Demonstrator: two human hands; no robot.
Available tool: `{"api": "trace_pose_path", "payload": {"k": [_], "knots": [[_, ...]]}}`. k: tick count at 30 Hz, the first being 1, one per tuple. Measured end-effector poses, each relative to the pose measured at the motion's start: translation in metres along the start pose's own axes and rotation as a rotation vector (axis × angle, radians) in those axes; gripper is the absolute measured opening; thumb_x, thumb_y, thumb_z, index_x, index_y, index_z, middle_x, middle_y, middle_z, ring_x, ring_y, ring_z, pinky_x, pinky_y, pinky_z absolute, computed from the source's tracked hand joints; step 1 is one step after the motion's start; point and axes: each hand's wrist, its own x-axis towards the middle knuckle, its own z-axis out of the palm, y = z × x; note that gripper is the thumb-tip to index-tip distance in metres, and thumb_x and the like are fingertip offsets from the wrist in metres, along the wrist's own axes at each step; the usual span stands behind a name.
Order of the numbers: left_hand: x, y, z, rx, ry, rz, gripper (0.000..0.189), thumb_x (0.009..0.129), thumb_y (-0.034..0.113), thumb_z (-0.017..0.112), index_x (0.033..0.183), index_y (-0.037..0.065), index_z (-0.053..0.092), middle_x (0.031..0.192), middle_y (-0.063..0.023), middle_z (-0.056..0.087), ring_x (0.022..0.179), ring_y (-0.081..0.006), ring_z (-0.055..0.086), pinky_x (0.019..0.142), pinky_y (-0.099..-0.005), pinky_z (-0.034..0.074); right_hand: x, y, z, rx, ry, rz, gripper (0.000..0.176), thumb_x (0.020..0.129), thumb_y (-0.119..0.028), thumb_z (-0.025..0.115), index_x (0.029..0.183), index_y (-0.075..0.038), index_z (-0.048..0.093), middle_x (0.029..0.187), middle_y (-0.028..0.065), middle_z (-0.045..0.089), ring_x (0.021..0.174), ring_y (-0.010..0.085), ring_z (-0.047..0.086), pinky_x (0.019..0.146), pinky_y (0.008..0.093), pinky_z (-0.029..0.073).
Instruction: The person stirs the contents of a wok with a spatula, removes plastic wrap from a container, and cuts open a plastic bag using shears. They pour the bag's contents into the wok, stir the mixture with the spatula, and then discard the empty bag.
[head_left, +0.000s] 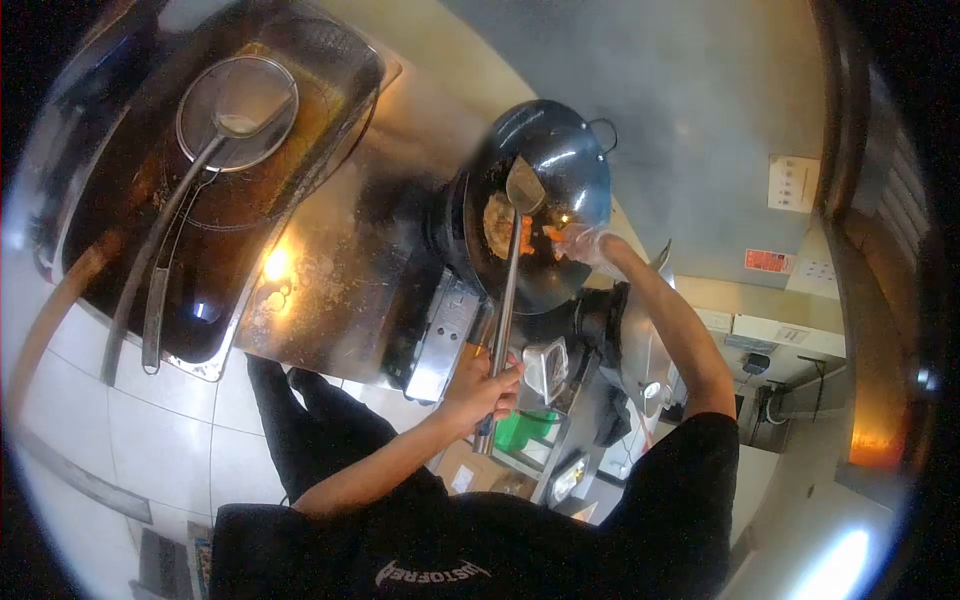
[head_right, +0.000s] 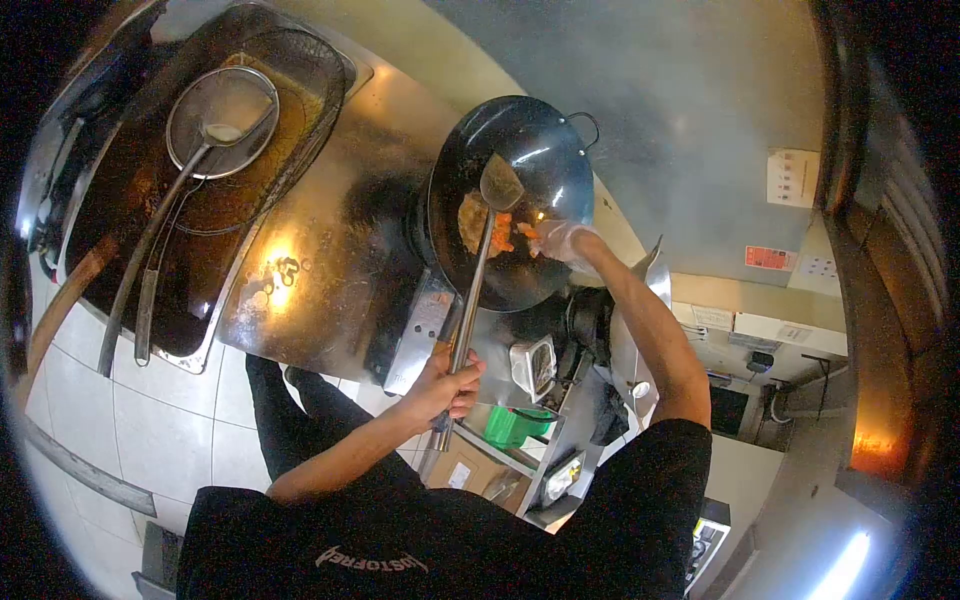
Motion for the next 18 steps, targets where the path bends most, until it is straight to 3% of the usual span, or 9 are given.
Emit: {"api": "trace_pose_path", "payload": {"k": [2, 4, 7, 11, 13, 14, 16, 17, 18], "knots": [[-0.001, 0.0, 0.001, -0.002, 0.005, -0.001, 0.024, 0.09, 0.019, 0.063, 0.101, 0.016, 0.042, 0.066, 0.0035, 0.039, 0.049, -0.0053, 0.035, 0.04, -0.0214, 0.029, 0.002, -0.001, 0.0, -0.05, -0.01, -0.03, 0.037, 0.092, -0.037, 0.051, 0.1, -0.002, 0.058, 0.098, 0.015, 0.063, 0.091, 0.0293, 0.059, 0.079, 0.0418, 0.047], [-0.003, 0.002, 0.002, -0.004, -0.005, -0.003, 0.023, 0.09, 0.019, 0.063, 0.101, 0.016, 0.042, 0.067, 0.0035, 0.039, 0.049, -0.0053, 0.035, 0.04, -0.021, 0.029, 0.025, 0.024, 0.018, -0.32, 0.179, -0.227, 0.038, 0.096, -0.03, 0.043, 0.087, 0.002, 0.061, 0.074, 0.0129, 0.057, 0.069, 0.0248, 0.055, 0.067, 0.0407, 0.047], [-0.004, 0.003, 0.005, -0.038, 0.007, -0.008, 0.024, 0.09, 0.019, 0.063, 0.101, 0.016, 0.043, 0.068, 0.0032, 0.04, 0.049, -0.0053, 0.036, 0.04, -0.0209, 0.029, 0.153, 0.166, 0.117, -0.548, 0.637, -0.739, 0.037, 0.094, -0.03, 0.045, 0.079, 0.001, 0.058, 0.076, 0.0104, 0.058, 0.068, 0.0231, 0.055, 0.065, 0.0408, 0.046], [-0.002, 0.0, 0.002, -0.066, -0.015, -0.011, 0.024, 0.09, 0.019, 0.064, 0.102, 0.016, 0.043, 0.068, 0.0032, 0.04, 0.049, -0.0054, 0.037, 0.04, -0.0207, 0.03, 0.04, 0.04, 0.029, -0.573, 0.038, -0.362, 0.016, 0.09, -0.016, 0.048, 0.096, -0.011, 0.062, 0.095, 0.0055, 0.062, 0.09, 0.0202, 0.06, 0.078, 0.0326, 0.05], [-0.003, -0.001, 0.002, -0.055, -0.016, 0.011, 0.025, 0.09, 0.02, 0.064, 0.102, 0.015, 0.043, 0.068, 0.0032, 0.04, 0.049, -0.0056, 0.037, 0.04, -0.0207, 0.03, 0.099, 0.099, 0.079, -1.437, 0.127, -0.46, 0.012, 0.086, -0.009, 0.052, 0.092, -0.01, 0.063, 0.09, 0.0018, 0.062, 0.086, 0.0156, 0.06, 0.074, 0.0279, 0.05], [-0.004, 0.001, 0.004, -0.056, -0.017, 0.011, 0.025, 0.09, 0.02, 0.064, 0.102, 0.015, 0.043, 0.068, 0.0032, 0.04, 0.049, -0.0056, 0.037, 0.04, -0.0207, 0.03, 0.09, 0.095, 0.071, -1.437, 0.125, -0.46, 0.012, 0.086, -0.009, 0.052, 0.092, -0.01, 0.063, 0.09, 0.0018, 0.062, 0.086, 0.0156, 0.06, 0.074, 0.0279, 0.05], [-0.008, 0.004, 0.007, -0.048, -0.014, 0.021, 0.023, 0.09, 0.016, 0.062, 0.098, 0.011, 0.042, 0.069, -0.0001, 0.042, 0.052, -0.0078, 0.04, 0.042, -0.0224, 0.032, 0.062, 0.08, 0.047, -2.632, 0.622, -0.735, 0.019, 0.086, -0.016, 0.047, 0.085, 0.002, 0.055, 0.071, 0.0077, 0.054, 0.069, 0.0147, 0.054, 0.049, 0.0197, 0.042], [-0.008, 0.004, 0.006, -0.049, -0.013, 0.023, 0.023, 0.09, 0.016, 0.062, 0.098, 0.011, 0.042, 0.069, -0.0001, 0.042, 0.052, -0.0078, 0.04, 0.042, -0.0224, 0.032, 0.053, 0.072, 0.039, -2.565, 0.589, -0.691, 0.019, 0.086, -0.016, 0.047, 0.085, 0.001, 0.056, 0.072, 0.0078, 0.054, 0.07, 0.0153, 0.055, 0.051, 0.0204, 0.042], [-0.007, 0.003, 0.004, -0.046, -0.028, 0.031, 0.023, 0.09, 0.016, 0.062, 0.098, 0.011, 0.042, 0.069, -0.0001, 0.042, 0.052, -0.0076, 0.04, 0.042, -0.0223, 0.032, 0.052, 0.065, 0.037, -1.924, 0.351, -0.598, 0.019, 0.087, -0.016, 0.048, 0.085, 0.001, 0.056, 0.073, 0.0079, 0.055, 0.071, 0.0158, 0.056, 0.053, 0.0211, 0.043]]}}
